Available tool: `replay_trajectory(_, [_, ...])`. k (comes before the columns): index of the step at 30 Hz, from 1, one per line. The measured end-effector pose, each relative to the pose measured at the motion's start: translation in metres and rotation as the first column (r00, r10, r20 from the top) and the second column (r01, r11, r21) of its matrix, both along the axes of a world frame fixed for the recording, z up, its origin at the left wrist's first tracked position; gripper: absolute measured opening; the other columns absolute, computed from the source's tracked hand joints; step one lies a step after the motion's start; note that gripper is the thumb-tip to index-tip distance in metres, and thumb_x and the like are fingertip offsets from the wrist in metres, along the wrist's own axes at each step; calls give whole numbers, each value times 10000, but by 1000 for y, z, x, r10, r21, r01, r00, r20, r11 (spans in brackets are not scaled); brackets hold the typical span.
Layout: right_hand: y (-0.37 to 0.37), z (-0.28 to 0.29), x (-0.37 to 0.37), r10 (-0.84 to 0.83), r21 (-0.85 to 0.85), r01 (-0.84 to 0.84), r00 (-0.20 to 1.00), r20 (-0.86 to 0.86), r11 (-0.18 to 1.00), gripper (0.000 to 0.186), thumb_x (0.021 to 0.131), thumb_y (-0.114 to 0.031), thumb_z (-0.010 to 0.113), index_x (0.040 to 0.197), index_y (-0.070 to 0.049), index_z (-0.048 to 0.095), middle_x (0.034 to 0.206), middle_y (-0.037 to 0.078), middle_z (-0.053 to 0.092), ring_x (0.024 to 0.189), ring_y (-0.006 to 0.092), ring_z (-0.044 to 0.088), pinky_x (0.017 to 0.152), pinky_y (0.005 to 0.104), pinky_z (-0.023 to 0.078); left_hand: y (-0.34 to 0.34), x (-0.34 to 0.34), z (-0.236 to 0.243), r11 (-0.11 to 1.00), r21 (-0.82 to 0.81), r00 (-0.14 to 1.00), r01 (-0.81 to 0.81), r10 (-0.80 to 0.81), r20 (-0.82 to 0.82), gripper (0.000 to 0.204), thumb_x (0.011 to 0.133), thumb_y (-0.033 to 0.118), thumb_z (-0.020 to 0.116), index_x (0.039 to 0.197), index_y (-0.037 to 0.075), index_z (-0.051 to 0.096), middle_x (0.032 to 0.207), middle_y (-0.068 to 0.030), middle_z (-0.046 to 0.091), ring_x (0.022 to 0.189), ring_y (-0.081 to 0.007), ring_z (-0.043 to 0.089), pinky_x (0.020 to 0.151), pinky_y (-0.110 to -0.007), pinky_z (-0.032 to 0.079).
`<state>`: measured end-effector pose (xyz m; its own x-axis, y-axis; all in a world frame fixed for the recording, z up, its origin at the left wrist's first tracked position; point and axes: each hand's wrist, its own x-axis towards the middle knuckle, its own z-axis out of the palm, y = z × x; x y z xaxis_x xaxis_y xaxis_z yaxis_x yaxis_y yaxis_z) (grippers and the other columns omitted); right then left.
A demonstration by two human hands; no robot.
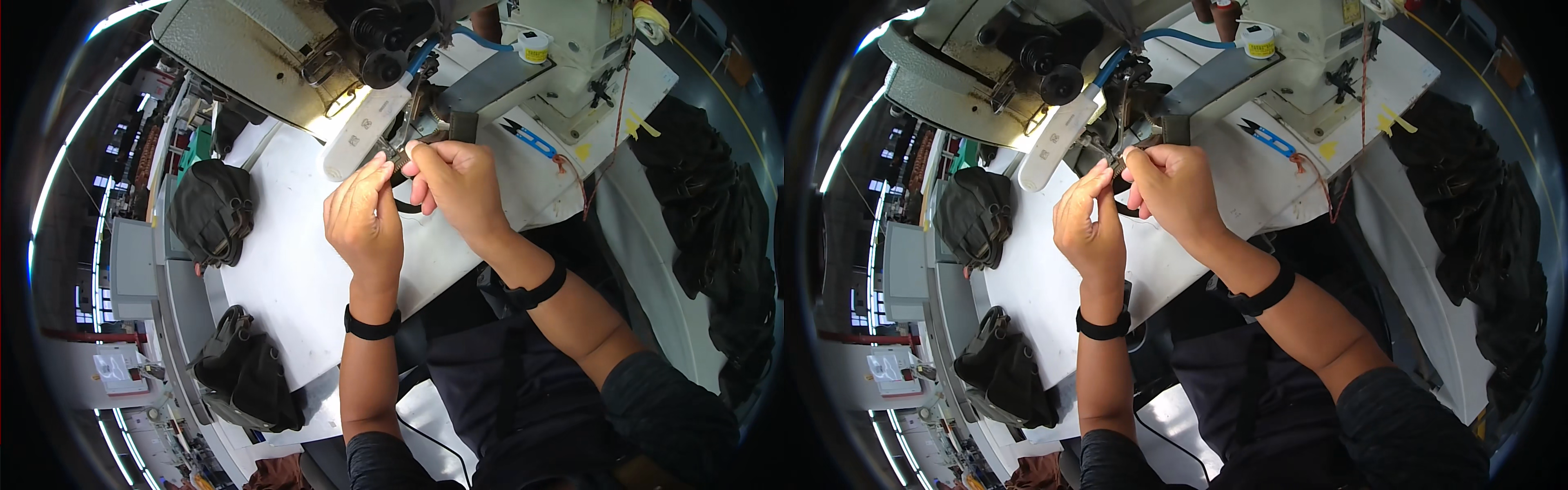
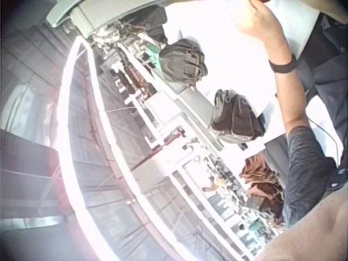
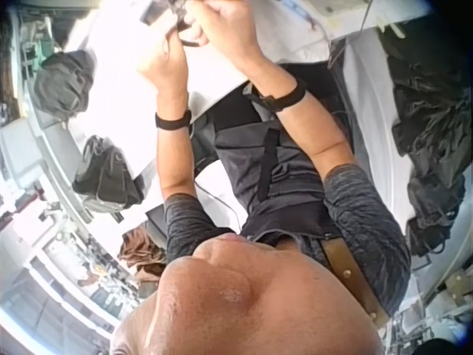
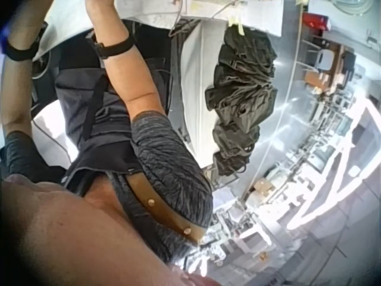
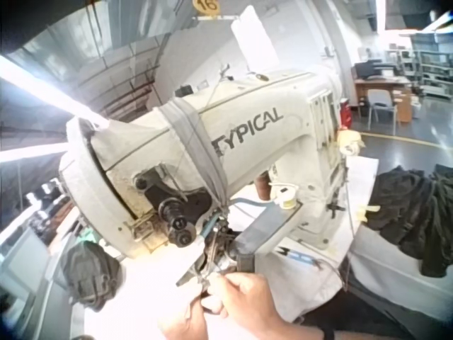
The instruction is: The person operates an industrial sewing machine to stitch a dark green fabric bag. They guide the bag under the needle, aligning the zipper and seams, and use scissors to cut threads between operations. The person handles multiple bags, moving them from a pile on the table to the sewing machine and back.
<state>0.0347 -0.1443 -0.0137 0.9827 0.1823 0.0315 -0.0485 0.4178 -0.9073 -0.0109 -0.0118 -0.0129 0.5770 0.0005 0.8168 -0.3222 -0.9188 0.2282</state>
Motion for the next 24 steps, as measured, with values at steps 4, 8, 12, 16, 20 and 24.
replay_trajectory(4, [-9, 4, 0, 117, -74, -120, 992, -46, 990, 369, 1035, -222, 639, 782, 39, 697, 595, 82, 661, 446, 97, 569, 431, 251, 437, 1, 0, 1, 1000, -5, 1000, -8, 8, -10, 205, 876, -76, 740, 1028, 55, 779, 1097, -88, 811, 1017, -233, 757, 936, -328, 541])
replay_trajectory(8, [-27, 11, -4, 50, -69, -40, 988, 150, 997, 322, 1055, -234, 622, 893, 32, 704, 610, 75, 661, 441, 94, 556, 436, 254, 431, 2, 4, -4, 998, -56, 1000, 11, -10, 14, 189, 875, -45, 758, 1007, 88, 783, 1087, -66, 815, 1020, -220, 763, 887, -316, 525])
replay_trajectory(12, [-32, 23, 7, 34, -90, -16, 980, 197, 996, 310, 1054, -141, 583, 1296, 44, 638, 690, 94, 687, 463, 84, 557, 455, 232, 438, 2, 5, -6, 997, -77, 999, 21, -19, 30, 187, 869, -49, 764, 1000, 83, 781, 1087, -71, 814, 1016, -224, 764, 887, -320, 540])
replay_trajectory(16, [-36, 35, 26, 389, -121, -381, 920, 44, 917, 370, 1007, -130, 533, 1305, 83, 588, 666, 120, 682, 461, 115, 570, 464, 282, 466, 1, 5, -5, 995, -101, 1000, 20, -18, 18, 185, 866, -52, 763, 997, 77, 780, 1081, -74, 814, 1014, -233, 764, 900, -328, 548])
replay_trajectory(20, [-45, 53, 27, 407, -20, -407, 910, 83, 913, 246, 999, -159, 550, 1031, 33, 701, 667, 134, 676, 431, 121, 511, 461, 294, 458, 3, 2, -4, 995, -92, 999, 32, -32, 0, 192, 871, -72, 744, 1013, 54, 773, 1098, -101, 805, 1026, -249, 760, 913, -343, 560])
replay_trajectory(24, [-54, 47, 16, 288, -327, -189, 914, 286, 926, 274, 1051, -184, 572, 1187, -6, 730, 665, 55, 660, 477, 60, 517, 475, 222, 411, 4, 2, -2, 995, -79, 997, 64, -67, -36, 226, 888, -81, 729, 1088, 23, 750, 1152, -150, 781, 1064, -276, 748, 948, -369, 578])
